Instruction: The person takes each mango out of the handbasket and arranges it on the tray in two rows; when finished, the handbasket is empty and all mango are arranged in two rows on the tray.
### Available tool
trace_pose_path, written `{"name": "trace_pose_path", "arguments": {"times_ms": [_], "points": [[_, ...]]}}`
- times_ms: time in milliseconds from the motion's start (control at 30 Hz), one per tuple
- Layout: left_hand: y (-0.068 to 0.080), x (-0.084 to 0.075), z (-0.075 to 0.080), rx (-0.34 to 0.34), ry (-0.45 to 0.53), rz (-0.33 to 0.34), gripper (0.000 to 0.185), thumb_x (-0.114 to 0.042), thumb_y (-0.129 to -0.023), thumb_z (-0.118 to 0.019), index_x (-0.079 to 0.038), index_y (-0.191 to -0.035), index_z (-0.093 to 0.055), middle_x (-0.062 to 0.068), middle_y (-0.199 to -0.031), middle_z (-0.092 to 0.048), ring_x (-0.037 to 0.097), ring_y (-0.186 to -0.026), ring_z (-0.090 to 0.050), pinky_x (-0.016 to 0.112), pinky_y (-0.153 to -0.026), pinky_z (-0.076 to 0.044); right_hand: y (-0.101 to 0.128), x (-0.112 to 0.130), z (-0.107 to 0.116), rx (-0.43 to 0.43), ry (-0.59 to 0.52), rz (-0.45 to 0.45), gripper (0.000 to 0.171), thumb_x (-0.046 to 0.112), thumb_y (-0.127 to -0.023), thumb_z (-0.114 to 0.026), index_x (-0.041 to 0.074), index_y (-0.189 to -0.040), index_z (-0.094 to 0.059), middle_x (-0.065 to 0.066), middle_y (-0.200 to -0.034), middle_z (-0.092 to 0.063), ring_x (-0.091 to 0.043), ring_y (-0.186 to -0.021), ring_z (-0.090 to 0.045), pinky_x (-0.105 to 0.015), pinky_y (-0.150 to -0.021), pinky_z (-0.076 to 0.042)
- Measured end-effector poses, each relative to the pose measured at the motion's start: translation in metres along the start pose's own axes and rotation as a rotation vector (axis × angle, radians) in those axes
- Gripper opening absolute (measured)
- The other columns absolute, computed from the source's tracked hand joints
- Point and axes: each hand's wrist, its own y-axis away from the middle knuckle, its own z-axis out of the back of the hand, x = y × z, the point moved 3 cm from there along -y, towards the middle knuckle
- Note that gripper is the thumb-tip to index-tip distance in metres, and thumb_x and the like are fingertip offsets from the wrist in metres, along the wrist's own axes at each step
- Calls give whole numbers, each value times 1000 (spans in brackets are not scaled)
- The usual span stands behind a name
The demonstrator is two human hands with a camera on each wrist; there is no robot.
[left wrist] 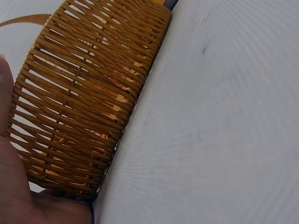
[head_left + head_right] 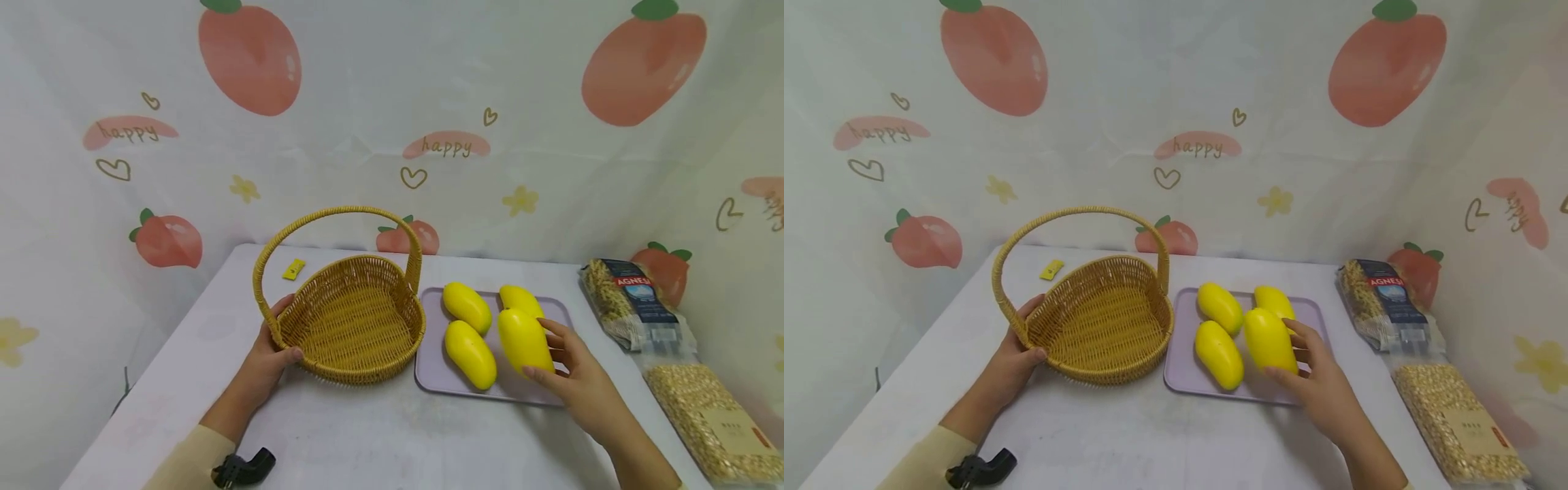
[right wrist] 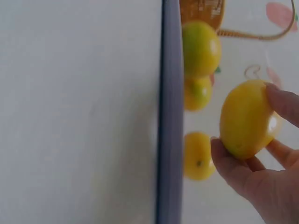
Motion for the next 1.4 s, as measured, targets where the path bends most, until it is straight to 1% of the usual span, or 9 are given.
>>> {"name": "trace_pose_path", "arguments": {"times_ms": [200,267,400,500,600,700,900,1100,1400], "points": [[-3,-2,-3,8,23,7,87,8,-89,-61,-33,-152,-18,3,-154,-19,34,-136,-25,23,-101,-34,-2,-13,9,31,46,-99,87,45,-82,-72,18,-150,-25,-23,-139,-40,-38,-117,-47,-47,-85,-48],[-3,-2,-4,14,33,7,87,8,-89,-61,-32,-153,-18,4,-154,-18,34,-137,-24,24,-101,-34,-1,-16,11,38,73,-124,88,46,-81,-73,16,-149,-26,-24,-137,-42,-38,-116,-48,-46,-84,-48],[-4,-2,-4,12,41,2,88,9,-88,-62,-32,-153,-18,4,-154,-19,33,-137,-24,23,-101,-35,0,-23,12,57,113,-146,87,44,-81,-73,12,-148,-27,-25,-132,-46,-34,-108,-51,-39,-78,-49],[-4,-1,-3,16,44,-5,89,9,-87,-62,-31,-153,-17,5,-154,-18,34,-137,-23,23,-101,-35,-1,-27,11,82,110,-161,87,42,-82,-74,10,-148,-27,-26,-131,-47,-32,-105,-52,-36,-75,-48],[-4,0,-3,18,46,-8,89,9,-87,-63,-31,-153,-18,5,-155,-18,33,-137,-23,23,-101,-34,-2,-30,9,95,117,-190,89,45,-81,-74,11,-148,-27,-25,-132,-46,-31,-106,-51,-37,-76,-48],[-4,1,-2,16,47,-9,89,8,-87,-63,-31,-153,-18,6,-155,-18,33,-137,-23,23,-101,-34,-4,-31,6,91,152,-212,92,51,-78,-74,11,-148,-28,-24,-132,-46,-32,-107,-50,-38,-76,-48],[-3,0,-2,15,58,-12,90,8,-86,-65,-31,-153,-18,5,-154,-19,33,-137,-23,23,-101,-34,-6,-31,2,66,224,-226,96,57,-76,-73,11,-147,-30,-22,-127,-49,-31,-104,-50,-38,-74,-47],[-2,0,-2,17,62,-16,91,9,-86,-64,-31,-153,-18,6,-155,-18,35,-137,-22,23,-101,-34,-6,-30,2,55,233,-231,96,57,-77,-72,9,-148,-29,-20,-124,-49,-30,-101,-51,-35,-70,-48],[-1,-1,-1,17,55,-14,90,8,-87,-64,-31,-153,-17,7,-155,-17,35,-137,-22,24,-101,-34,-7,-31,1,49,245,-253,98,59,-76,-71,8,-148,-28,-22,-124,-48,-31,-101,-52,-36,-69,-49]]}}
